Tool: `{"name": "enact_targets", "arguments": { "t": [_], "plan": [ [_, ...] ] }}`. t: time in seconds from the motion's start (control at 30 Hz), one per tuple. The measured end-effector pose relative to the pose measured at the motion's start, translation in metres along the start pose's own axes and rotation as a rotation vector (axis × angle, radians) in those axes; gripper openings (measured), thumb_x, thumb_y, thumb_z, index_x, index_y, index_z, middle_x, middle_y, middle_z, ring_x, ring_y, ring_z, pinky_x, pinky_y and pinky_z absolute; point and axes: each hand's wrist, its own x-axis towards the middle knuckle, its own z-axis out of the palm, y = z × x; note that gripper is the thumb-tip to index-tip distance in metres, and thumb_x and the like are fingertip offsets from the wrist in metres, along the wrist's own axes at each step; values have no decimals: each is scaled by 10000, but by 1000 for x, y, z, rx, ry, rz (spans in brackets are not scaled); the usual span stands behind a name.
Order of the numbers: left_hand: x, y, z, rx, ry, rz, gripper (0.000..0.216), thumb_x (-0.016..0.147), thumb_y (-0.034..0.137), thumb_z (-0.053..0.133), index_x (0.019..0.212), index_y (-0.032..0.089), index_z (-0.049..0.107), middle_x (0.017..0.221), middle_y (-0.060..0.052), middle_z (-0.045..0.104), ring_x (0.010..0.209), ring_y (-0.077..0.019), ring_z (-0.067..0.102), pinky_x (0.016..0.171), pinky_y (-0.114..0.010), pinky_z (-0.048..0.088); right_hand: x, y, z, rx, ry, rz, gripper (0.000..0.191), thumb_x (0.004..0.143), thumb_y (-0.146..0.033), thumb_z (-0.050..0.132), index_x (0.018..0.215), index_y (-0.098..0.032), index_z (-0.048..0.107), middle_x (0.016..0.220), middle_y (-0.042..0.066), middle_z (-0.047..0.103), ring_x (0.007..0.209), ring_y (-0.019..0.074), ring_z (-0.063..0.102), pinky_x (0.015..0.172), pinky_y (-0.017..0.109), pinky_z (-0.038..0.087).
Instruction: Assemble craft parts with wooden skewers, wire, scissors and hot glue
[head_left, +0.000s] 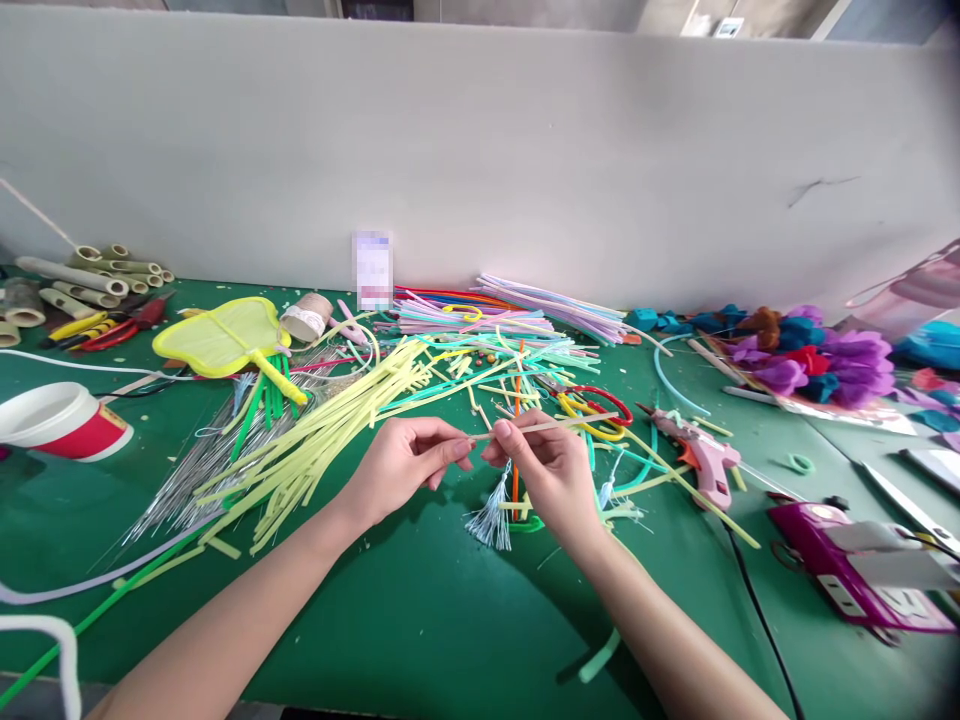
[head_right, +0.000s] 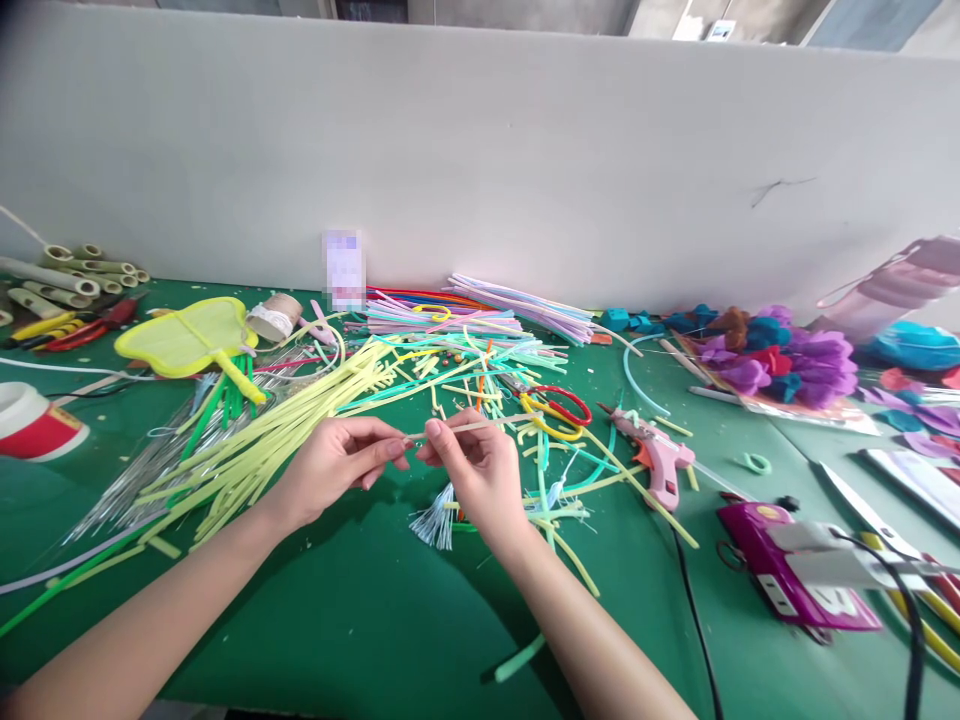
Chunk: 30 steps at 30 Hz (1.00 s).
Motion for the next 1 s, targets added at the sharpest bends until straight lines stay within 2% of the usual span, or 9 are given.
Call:
{"name": "enact_targets", "arguments": {
  "t": [0.27, 0.43, 0.63, 0.87, 1.0],
  "plan": [
    [-2, 0, -1, 90, -31, 18, 252, 878, 404, 701, 877, 159, 761, 735, -27, 734, 488, -64, 460, 458, -193, 363, -1, 0, -2, 6, -34, 9, 285, 871, -419, 715, 722, -181, 667, 659, 27, 690, 593, 142, 681, 563, 225, 541],
    [0, 0, 1, 59, -20, 14, 250, 880, 409, 700, 866, 165, 754, 731, -17, 724, 487, -58, 448, 465, -192, 355, 0, 3, -1, 51, -39, 46, 287, 865, -444, 717, 744, -189, 663, 650, 24, 694, 596, 157, 687, 573, 245, 548],
    [2, -1, -1, -4, -79, -43, 308, 897, 450, 670, 838, 152, 720, 734, -21, 698, 492, -53, 441, 451, -185, 329, 2, 3, -2, 124, -78, 61, 307, 878, -475, 695, 773, -195, 628, 670, 31, 718, 625, 160, 681, 626, 272, 565],
    [2, -1, -2, -21, -97, -76, 368, 910, 497, 632, 841, 140, 685, 764, -32, 682, 490, -53, 439, 418, -179, 296, 1, 0, -2, 115, -70, 49, 298, 896, -477, 671, 802, -196, 635, 715, 35, 731, 657, 157, 666, 667, 282, 555],
    [1, 0, -4, -20, -114, -87, 380, 910, 503, 628, 819, 138, 681, 766, -38, 690, 494, -57, 435, 429, -185, 305, 1, 1, -5, 95, -121, 47, 302, 886, -498, 671, 828, -203, 639, 724, 36, 738, 681, 178, 688, 683, 302, 565]
  ]
}}
